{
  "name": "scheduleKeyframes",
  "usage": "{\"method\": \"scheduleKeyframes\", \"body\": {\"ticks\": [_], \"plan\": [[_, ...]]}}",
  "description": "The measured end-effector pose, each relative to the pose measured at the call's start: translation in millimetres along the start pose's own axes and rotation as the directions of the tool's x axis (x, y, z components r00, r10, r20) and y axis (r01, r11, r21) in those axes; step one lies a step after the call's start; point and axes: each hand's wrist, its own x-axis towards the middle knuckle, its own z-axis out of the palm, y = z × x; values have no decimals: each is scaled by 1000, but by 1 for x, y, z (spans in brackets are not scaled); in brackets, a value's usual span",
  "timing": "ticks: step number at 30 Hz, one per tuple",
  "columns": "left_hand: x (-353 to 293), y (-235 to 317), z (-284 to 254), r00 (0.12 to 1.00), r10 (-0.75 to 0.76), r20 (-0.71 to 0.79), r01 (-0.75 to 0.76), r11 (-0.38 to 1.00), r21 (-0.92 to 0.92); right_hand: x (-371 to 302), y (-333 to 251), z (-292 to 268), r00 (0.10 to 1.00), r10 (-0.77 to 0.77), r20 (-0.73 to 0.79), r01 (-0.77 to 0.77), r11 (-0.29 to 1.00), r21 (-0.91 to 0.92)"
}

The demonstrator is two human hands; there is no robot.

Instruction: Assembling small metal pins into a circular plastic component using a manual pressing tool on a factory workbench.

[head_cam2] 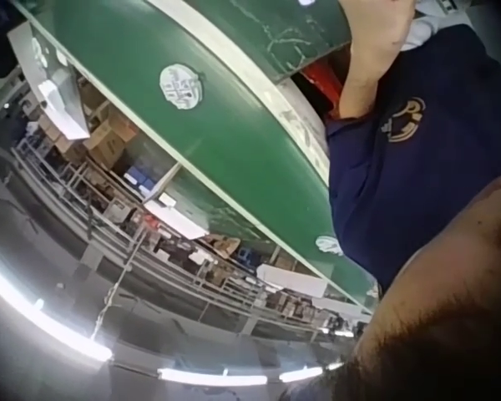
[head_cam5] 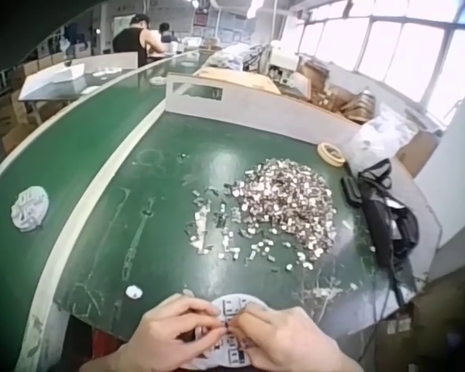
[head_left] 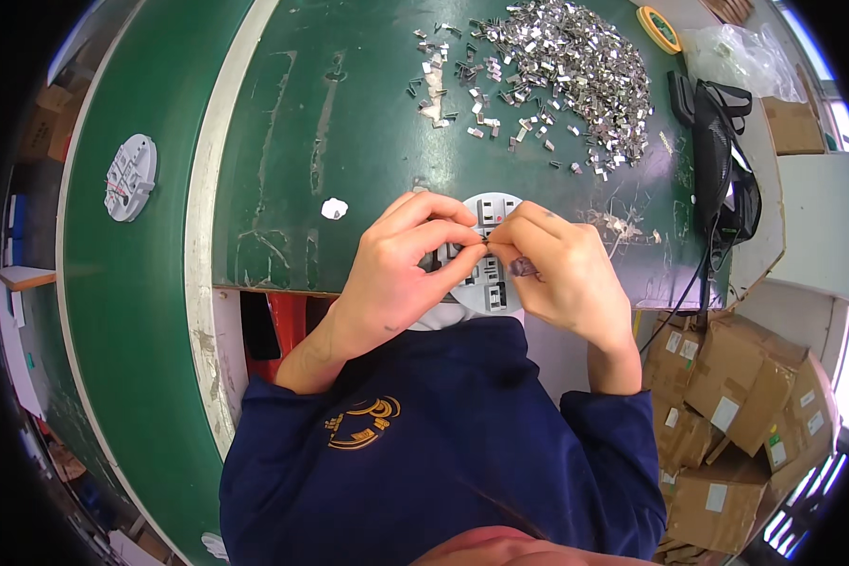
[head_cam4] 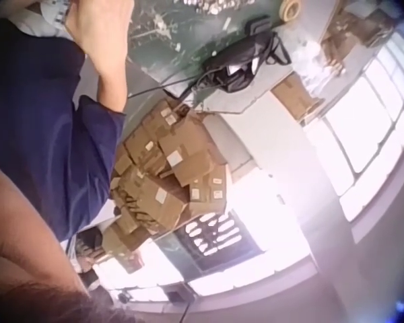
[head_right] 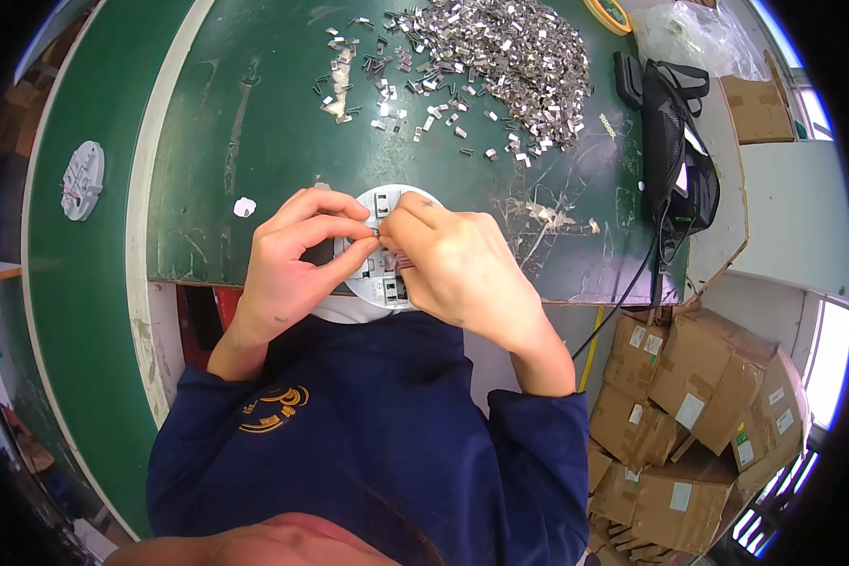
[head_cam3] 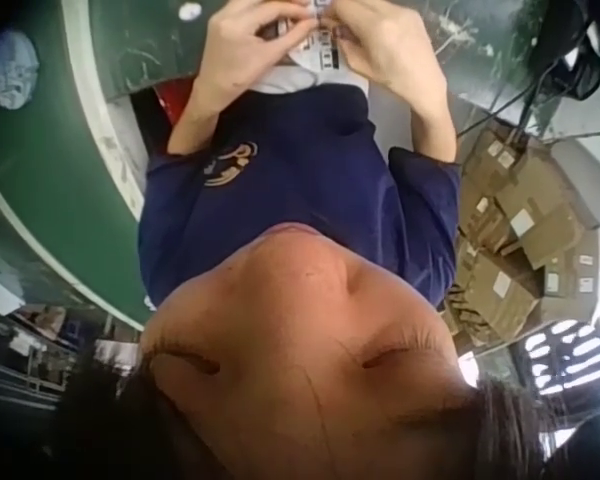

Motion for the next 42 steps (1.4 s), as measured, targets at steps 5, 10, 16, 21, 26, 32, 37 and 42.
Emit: {"method": "scheduleKeyframes", "body": {"ticks": [5,10,16,21,26,32,37,42], "plan": [[7,2,-4,998,-40,52,42,998,-35,1,-4,-4,998,-50,44,55,990,-126],[9,4,-10,986,-62,153,59,998,24,6,11,-16,992,8,-128,29,960,278],[16,15,3,973,41,225,-85,978,189,9,5,-14,910,128,-395,354,260,899],[7,10,4,951,23,308,-109,958,264,11,3,10,923,119,-365,323,273,906],[0,6,0,955,33,294,-110,962,249,16,-8,22,883,61,-465,419,340,842],[1,5,-2,948,77,308,-156,958,242,22,-17,32,884,-10,-468,337,707,621],[-7,6,-11,970,44,238,-99,970,224,14,-7,22,876,10,-482,418,481,770],[-27,18,-67,999,-28,29,14,913,409,-2,-1,10,809,72,-584,569,158,807]]}}
